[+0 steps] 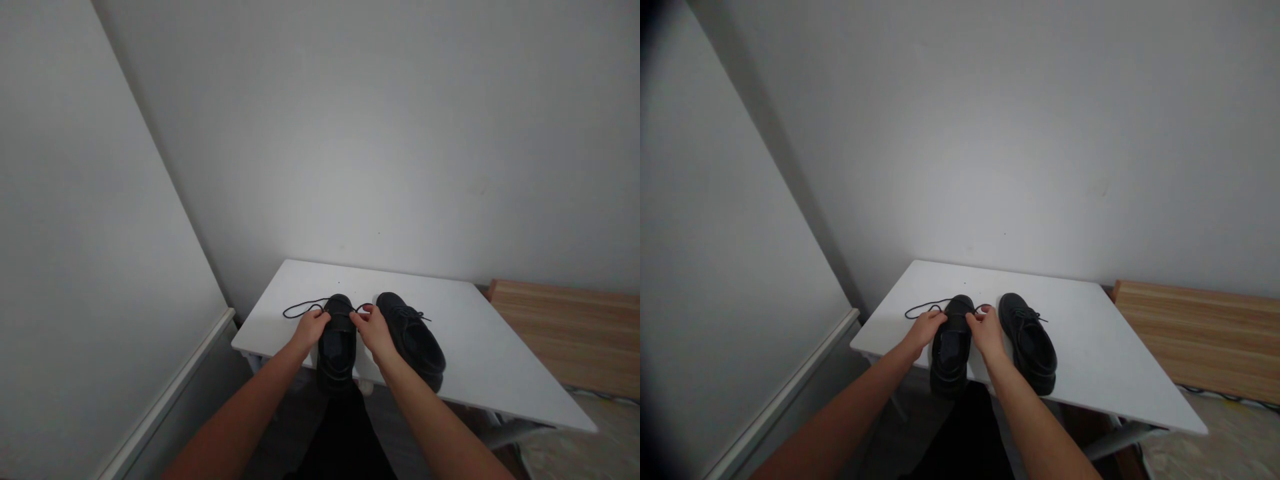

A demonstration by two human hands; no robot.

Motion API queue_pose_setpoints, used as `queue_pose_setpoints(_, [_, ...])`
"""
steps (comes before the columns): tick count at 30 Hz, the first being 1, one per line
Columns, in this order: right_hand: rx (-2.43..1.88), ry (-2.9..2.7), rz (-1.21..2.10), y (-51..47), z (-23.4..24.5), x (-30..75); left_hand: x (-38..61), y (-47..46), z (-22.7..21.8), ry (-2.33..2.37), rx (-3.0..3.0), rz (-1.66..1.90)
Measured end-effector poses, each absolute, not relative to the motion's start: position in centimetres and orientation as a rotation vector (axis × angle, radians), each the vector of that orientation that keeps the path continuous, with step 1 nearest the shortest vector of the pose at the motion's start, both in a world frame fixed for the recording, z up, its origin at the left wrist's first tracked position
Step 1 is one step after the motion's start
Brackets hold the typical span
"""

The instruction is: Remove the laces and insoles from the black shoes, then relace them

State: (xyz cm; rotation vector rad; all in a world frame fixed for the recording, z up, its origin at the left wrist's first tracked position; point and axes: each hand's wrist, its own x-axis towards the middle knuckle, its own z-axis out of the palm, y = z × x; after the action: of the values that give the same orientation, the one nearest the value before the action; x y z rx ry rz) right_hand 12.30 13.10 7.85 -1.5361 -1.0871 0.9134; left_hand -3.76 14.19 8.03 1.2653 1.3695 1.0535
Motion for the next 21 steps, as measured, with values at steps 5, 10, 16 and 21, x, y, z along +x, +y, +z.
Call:
queue_pose_setpoints(5, [-1.852,-1.661,0.618,12.8,10.4,11.7,-3.7,13.8,8.2,1.353,1.160,1.108])
queue_pose_setpoints(10, [-2.020,-2.089,0.297,13.6,12.1,9.8,-3.7,13.6,7.6,1.291,1.083,1.112])
queue_pose_setpoints(16, [-2.025,-2.215,-0.006,13.6,12.8,9.6,-4.0,13.5,7.1,1.251,1.005,1.110])
queue_pose_setpoints(21, [-1.918,-2.149,-0.075,13.1,12.9,8.9,-3.9,13.2,7.5,1.225,0.947,1.091])
